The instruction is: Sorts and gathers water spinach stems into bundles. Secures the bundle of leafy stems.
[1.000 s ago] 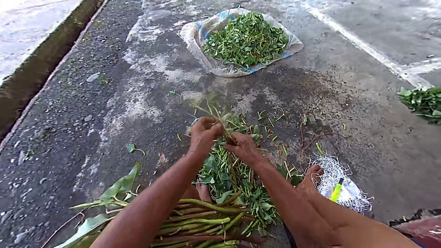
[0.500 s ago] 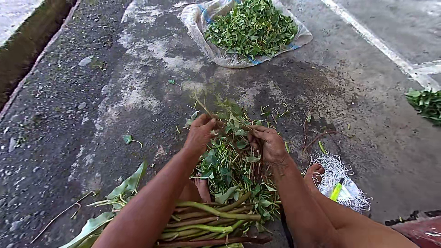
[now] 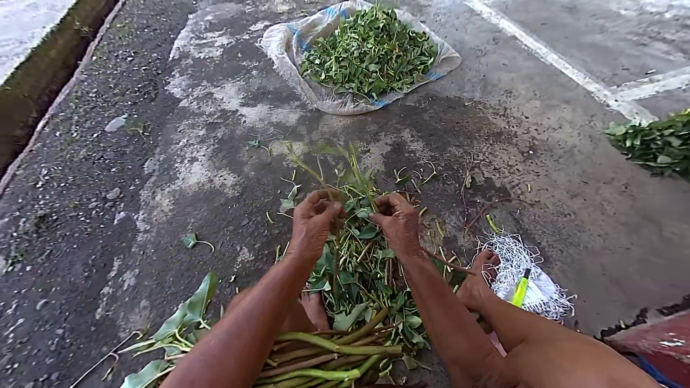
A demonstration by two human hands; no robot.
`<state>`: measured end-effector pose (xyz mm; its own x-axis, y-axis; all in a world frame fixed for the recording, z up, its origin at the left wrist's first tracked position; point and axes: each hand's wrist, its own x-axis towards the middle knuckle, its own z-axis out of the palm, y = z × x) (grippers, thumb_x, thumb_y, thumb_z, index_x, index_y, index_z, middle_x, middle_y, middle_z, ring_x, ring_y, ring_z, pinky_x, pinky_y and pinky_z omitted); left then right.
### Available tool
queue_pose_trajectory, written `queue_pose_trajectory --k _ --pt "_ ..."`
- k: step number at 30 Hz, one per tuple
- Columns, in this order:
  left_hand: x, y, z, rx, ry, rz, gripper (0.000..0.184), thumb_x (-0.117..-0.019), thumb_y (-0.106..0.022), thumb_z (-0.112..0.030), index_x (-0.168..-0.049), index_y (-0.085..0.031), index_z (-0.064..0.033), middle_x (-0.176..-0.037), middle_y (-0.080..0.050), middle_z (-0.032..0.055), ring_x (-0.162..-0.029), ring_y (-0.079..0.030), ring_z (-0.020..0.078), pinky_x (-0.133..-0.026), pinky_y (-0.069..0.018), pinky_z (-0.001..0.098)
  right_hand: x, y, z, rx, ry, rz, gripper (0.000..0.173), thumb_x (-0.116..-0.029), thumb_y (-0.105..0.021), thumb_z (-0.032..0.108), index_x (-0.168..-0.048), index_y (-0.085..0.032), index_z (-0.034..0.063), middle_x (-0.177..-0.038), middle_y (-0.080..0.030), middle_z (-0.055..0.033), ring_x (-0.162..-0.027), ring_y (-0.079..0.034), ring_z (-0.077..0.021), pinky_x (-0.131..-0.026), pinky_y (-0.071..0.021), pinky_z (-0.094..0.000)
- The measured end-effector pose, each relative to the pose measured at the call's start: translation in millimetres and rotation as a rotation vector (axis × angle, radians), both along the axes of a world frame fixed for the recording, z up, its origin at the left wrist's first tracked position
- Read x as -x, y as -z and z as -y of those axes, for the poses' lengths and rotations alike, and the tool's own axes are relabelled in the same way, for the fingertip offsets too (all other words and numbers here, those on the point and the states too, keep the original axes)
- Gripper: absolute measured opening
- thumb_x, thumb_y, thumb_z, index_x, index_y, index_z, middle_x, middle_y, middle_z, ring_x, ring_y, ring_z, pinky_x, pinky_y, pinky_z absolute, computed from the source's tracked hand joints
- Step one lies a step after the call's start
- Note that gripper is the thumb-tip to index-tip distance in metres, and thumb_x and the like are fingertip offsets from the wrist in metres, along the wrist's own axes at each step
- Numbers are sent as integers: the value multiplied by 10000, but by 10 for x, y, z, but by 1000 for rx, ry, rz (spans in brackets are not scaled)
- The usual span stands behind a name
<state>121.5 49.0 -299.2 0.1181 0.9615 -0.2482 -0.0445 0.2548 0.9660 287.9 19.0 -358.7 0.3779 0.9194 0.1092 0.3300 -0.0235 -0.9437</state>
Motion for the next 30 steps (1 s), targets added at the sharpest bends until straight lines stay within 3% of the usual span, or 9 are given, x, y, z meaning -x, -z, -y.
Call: queue_pose_trajectory --k 6,15,20,23,26,30 --pt "-129 46 -4 54 -7 -34 219 -962 -637 48 -1181 -630 49 -882 -709 111 -769 -709 178 -717 -609 313 129 -71 22 -179 35 277 163 -804 -753 1 -967 -760 -7 -901 -696 -137 -777 -687 -203 -736 -594 -343" --pt "-174 17 24 99 138 -152 217 -954 -664 14 -1170 -667 41 -880 -720 78 -731 -704 135 -679 -606 283 145 -116 41 -270 83 444 166 -802 -724 -14 -954 -784 16 -887 -698 -136 -775 -701 -238 -695 -599 -379" --pt "-201 -2 46 108 178 -116 228 -985 -625 3 -1206 -661 49 -901 -720 74 -750 -701 130 -693 -605 284 179 -118 61 -278 74 489 171 -808 -708 -21 -954 -786 22 -879 -696 -147 -787 -703 -259 -695 -596 -399" --pt "-207 33 46 124 181 -75 176 -1014 -598 -27 -1146 -685 49 -897 -726 79 -768 -707 138 -708 -608 295 228 -71 74 -301 76 537 167 -813 -709 -17 -945 -798 32 -855 -701 -148 -798 -708 -282 -712 -596 -417" --pt "-218 58 37 160 128 -47 133 -1014 -609 -44 -1012 -702 51 -831 -718 84 -739 -707 149 -700 -610 303 270 -23 75 -352 57 569 198 -806 -693 -35 -953 -806 34 -833 -691 -153 -782 -701 -292 -709 -593 -411" --pt "-201 70 30 187 72 13 119 -1037 -549 -25 -951 -616 23 -831 -693 94 -765 -706 175 -715 -606 317 239 -1 83 -335 -86 507 339 -793 -661 -103 -1082 -793 14 -918 -702 -168 -842 -701 -295 -762 -597 -414"
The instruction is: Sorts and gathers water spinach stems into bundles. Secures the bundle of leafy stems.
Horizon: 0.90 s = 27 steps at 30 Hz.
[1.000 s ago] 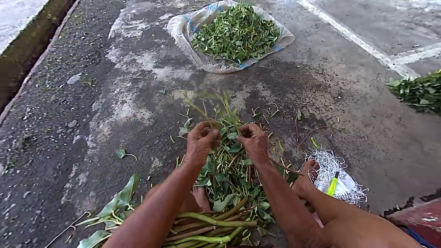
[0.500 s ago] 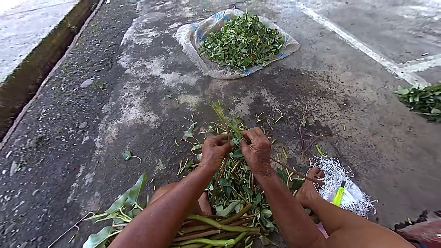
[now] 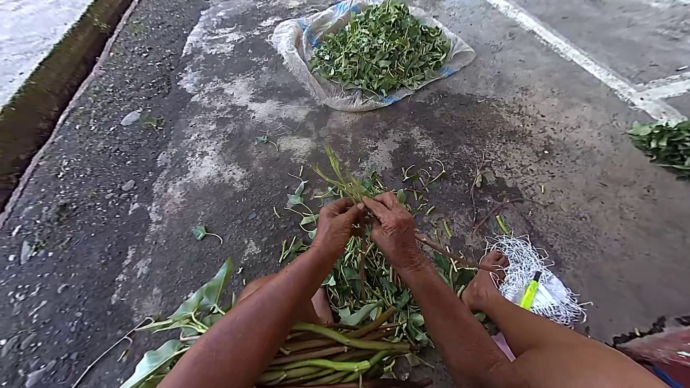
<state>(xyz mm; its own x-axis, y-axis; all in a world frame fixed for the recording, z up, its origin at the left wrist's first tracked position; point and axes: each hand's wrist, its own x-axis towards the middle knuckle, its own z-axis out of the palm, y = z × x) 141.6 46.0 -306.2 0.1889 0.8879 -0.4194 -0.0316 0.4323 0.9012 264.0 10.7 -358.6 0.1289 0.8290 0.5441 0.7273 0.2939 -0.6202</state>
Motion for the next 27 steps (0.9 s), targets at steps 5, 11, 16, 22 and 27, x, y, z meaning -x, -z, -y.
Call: queue_pose_trajectory --k 5,11,16,22,27 --pt "-10 54 -13 -3 -2 43 146 -1046 -544 -39 -1157 -606 31 -881 -702 115 -767 -712 184 -696 -610 317 -16 99 -28 -64 -20 -42 321 -822 -644 -103 -1081 -795 11 -872 -702 -154 -811 -695 -270 -768 -591 -375" --pt "-28 89 -20 -45 -52 48 116 -1060 -506 -34 -1123 -585 22 -876 -691 112 -738 -706 184 -680 -611 324 26 131 -13 -68 19 -116 421 -816 -695 -62 -1237 -697 -55 -961 -757 -166 -887 -740 -289 -838 -607 -416" --pt "51 44 -119 -86 -222 92 106 -1082 -468 -63 -1162 -520 -16 -932 -712 126 -751 -719 208 -668 -615 347 42 118 30 79 -3 -127 575 -852 -818 267 -1291 -643 -61 -1137 -681 -216 -1020 -680 -332 -901 -575 -458" --pt "89 29 -148 -33 -257 144 137 -1094 -435 -90 -1157 -539 -28 -896 -677 106 -749 -703 209 -678 -611 366 208 221 37 156 -60 -153 307 -947 -664 83 -1218 -695 -59 -1094 -718 -222 -950 -730 -341 -840 -603 -475" --pt "176 19 -187 -29 -182 38 153 -1087 -480 -116 -1139 -585 -17 -958 -682 113 -807 -702 209 -725 -605 374 133 244 1 189 -112 -176 275 -950 -658 99 -1177 -712 -48 -1050 -713 -208 -918 -720 -319 -820 -597 -459"
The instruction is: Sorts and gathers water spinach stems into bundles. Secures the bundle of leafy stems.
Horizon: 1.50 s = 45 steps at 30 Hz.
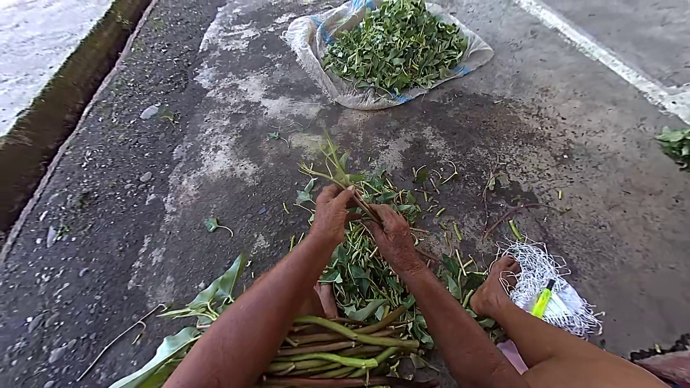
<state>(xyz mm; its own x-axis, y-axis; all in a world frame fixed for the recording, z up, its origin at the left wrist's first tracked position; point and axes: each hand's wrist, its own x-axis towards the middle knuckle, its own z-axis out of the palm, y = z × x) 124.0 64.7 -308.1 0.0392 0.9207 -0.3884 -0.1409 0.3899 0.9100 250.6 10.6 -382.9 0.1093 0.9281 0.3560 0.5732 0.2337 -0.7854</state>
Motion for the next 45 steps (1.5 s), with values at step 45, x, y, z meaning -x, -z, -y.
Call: queue_pose_trajectory --k 45 --pt "145 7 -124 52 -86 -54 143 -1062 -511 -51 -1188 -566 -12 -978 -714 137 -769 -717 224 -663 -602 357 -313 -87 -59 -2 -111 -993 163 -961 -575 -37 -978 -731 8 -812 -716 -18 -684 -654 -61 -659 -575 -225"
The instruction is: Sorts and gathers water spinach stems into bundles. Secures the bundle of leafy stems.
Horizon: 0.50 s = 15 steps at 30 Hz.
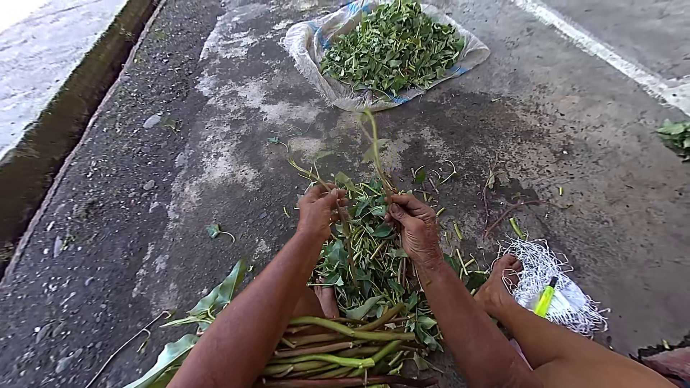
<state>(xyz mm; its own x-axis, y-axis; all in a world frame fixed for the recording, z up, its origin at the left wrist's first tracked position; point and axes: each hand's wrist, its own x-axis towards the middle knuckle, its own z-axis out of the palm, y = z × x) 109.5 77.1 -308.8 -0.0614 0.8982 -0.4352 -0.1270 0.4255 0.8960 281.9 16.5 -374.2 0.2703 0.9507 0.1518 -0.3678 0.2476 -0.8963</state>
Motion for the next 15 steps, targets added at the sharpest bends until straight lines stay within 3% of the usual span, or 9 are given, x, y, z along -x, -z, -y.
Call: queue_pose_trajectory --k 4,15 --pt "-137 -24 100 -27 143 109 172 -1054 -489 -3 -1210 -562 -8 -998 -709 137 -819 -720 232 -708 -615 375 135 103 20 73 -85 189 156 -965 -587 -28 -1038 -721 -59 -883 -685 -41 -708 -626 -52 -667 -560 -211" --pt "-81 -21 88 -62 235 145 223 -1038 -489 37 -1235 -589 9 -1022 -717 133 -872 -720 232 -782 -614 394 161 144 25 145 -162 146 168 -987 -551 -21 -1031 -711 -50 -794 -681 -16 -654 -614 -42 -616 -534 -190"
